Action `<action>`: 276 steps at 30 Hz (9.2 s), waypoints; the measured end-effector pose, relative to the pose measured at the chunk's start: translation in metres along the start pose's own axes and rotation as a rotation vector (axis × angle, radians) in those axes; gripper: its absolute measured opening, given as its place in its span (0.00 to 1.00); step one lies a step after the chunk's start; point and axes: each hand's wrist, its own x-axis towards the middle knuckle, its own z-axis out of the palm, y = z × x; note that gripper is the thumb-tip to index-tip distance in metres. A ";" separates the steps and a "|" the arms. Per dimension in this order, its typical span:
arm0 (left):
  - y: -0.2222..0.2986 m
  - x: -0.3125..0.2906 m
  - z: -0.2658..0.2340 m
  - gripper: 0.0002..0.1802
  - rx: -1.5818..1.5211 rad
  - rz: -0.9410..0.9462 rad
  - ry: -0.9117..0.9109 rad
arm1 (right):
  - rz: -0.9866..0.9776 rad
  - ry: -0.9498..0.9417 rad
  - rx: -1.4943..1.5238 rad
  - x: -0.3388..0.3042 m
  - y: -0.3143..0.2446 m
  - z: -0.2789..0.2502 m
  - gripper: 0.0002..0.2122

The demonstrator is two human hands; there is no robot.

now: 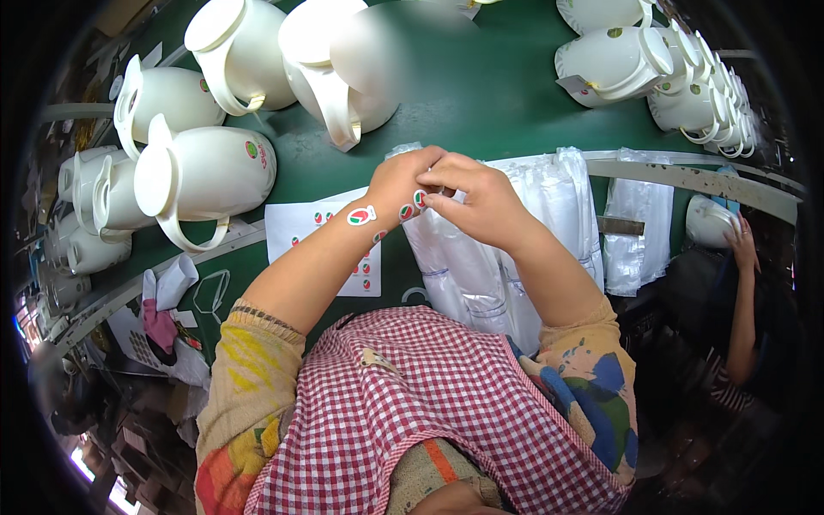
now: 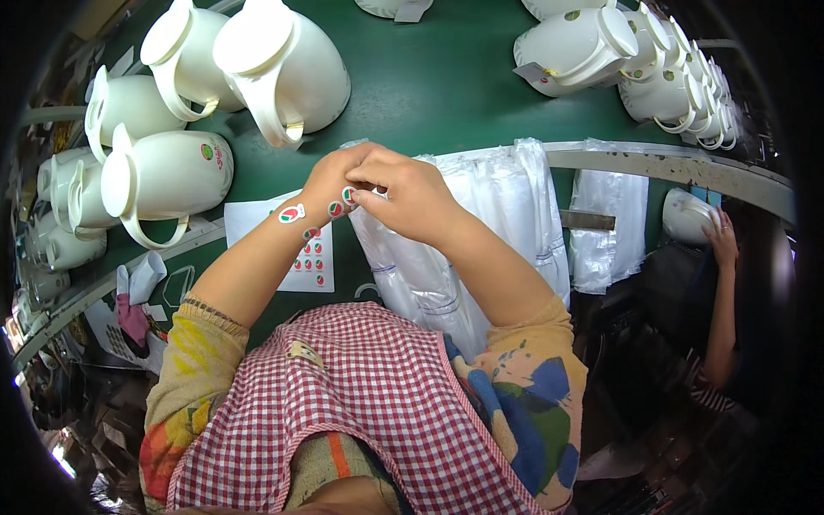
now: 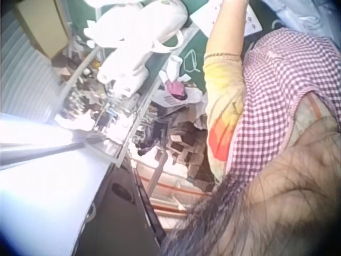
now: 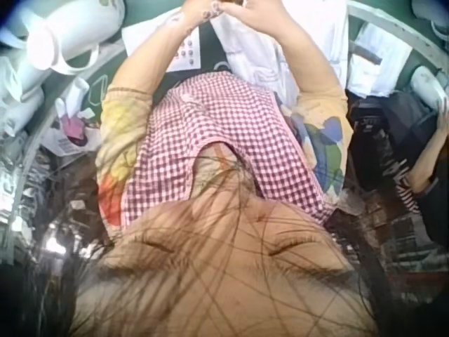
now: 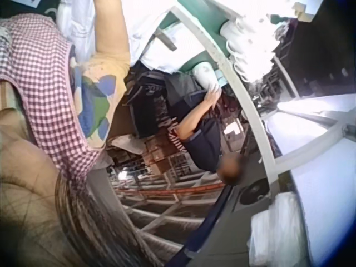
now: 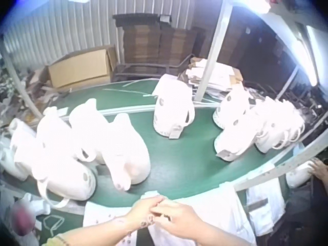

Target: The person assembles white plastic pitchers by attaching lids and applying small round stickers to the body. They handle pitchers and lids one at a time, place stickers from a sheet onto each pitcher, and set the finished units aside on the table.

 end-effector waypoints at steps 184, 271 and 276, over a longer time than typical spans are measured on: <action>0.043 0.010 -0.089 0.10 -0.671 0.033 0.332 | 0.541 0.102 0.441 0.048 0.007 0.029 0.04; -0.047 -0.026 -0.100 0.26 0.077 0.318 1.224 | 0.147 0.151 0.574 0.035 -0.027 0.053 0.00; -0.027 0.010 -0.137 0.28 -0.305 -0.125 1.080 | 0.280 0.333 0.819 0.026 -0.010 0.043 0.01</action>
